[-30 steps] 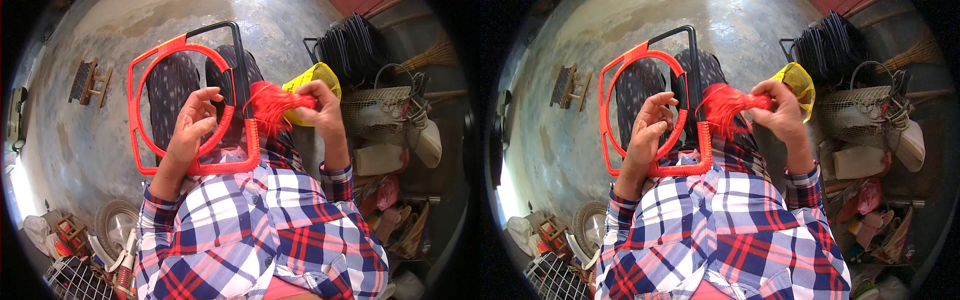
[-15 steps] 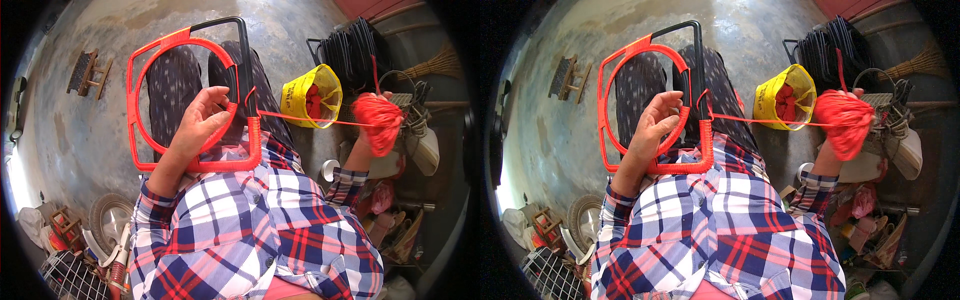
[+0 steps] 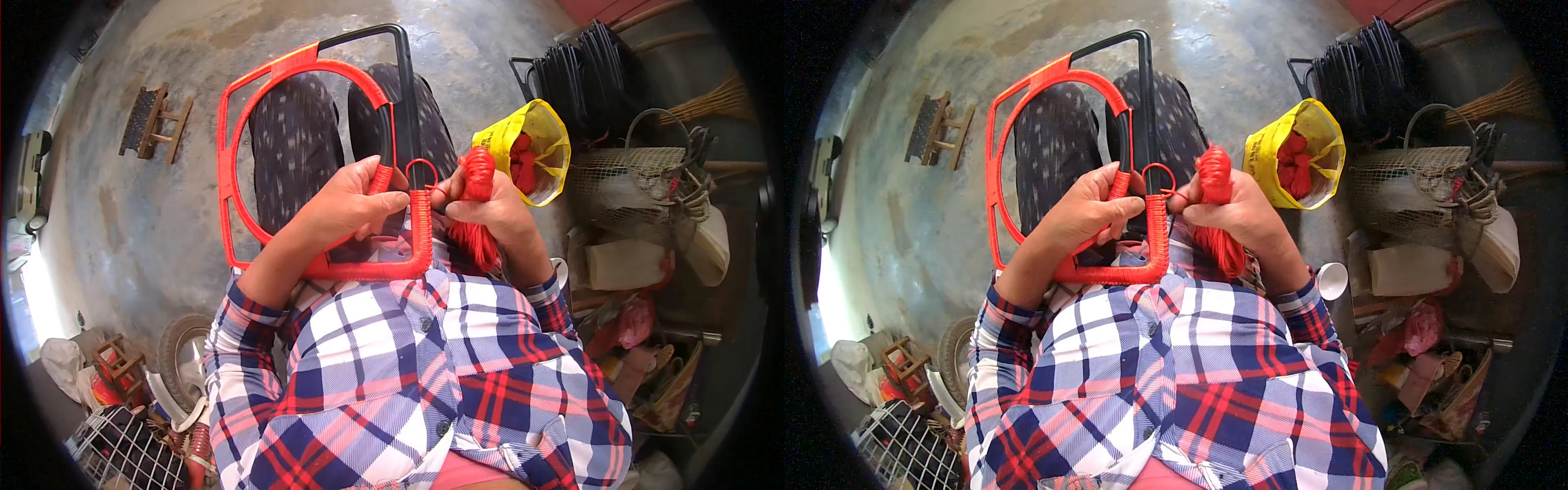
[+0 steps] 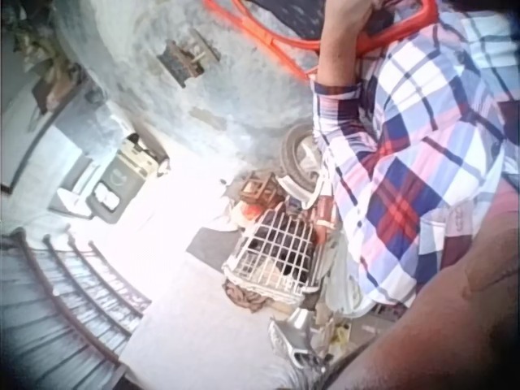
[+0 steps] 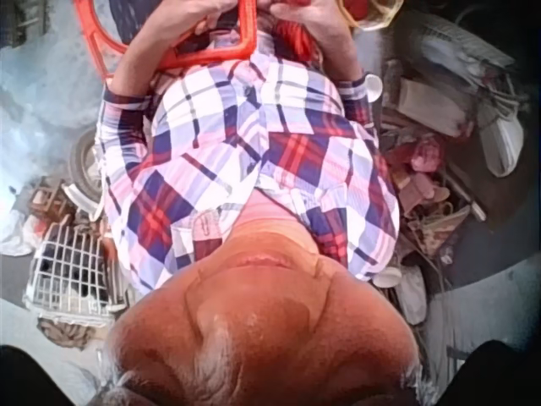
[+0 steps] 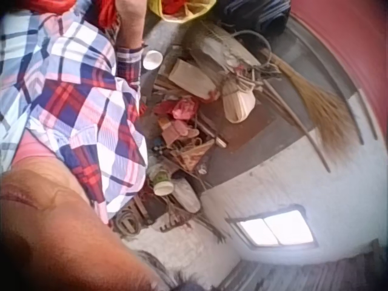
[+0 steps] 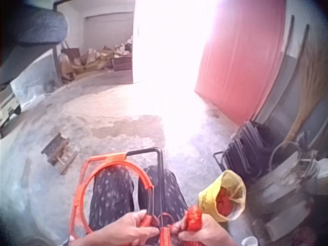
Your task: Wrapping and weaving red rope around a red plastic frame.
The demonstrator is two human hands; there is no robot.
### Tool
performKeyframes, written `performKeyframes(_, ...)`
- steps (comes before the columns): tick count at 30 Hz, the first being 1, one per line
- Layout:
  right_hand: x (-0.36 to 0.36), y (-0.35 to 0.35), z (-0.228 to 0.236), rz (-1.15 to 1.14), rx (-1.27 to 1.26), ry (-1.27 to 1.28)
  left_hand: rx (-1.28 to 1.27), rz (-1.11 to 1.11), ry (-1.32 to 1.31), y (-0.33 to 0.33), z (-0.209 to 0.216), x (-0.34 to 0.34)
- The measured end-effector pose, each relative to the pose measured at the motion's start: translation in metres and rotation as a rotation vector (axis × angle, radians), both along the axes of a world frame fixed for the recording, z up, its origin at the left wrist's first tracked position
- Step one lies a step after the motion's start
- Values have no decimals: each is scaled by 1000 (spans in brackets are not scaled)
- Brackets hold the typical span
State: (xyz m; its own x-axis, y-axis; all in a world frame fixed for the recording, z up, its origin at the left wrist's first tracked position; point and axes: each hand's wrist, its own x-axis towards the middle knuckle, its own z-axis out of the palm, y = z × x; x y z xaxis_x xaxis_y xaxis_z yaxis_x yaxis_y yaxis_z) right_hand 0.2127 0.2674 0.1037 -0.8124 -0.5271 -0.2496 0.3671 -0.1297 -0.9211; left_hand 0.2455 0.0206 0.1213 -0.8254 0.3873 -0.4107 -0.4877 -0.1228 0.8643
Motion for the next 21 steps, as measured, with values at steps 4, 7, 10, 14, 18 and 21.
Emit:
performKeyframes(4,-4,2,21,-59,39,-46,-37,-23,-49,-6,5,3)
performKeyframes(7,1,11,30,-52,-14,19,-42,-22,-83,-6,4,2)
performKeyframes(10,11,14,34,-15,1,26,-51,-35,-127,-3,0,-1)
performKeyframes(14,19,18,36,-47,-125,-10,-60,-60,-184,-5,-5,-3)
performKeyframes(18,11,24,37,-99,-243,-35,43,-72,-186,-6,-8,-4)
performKeyframes(21,1,36,33,-195,-262,-112,52,-38,-151,-7,-9,-3)
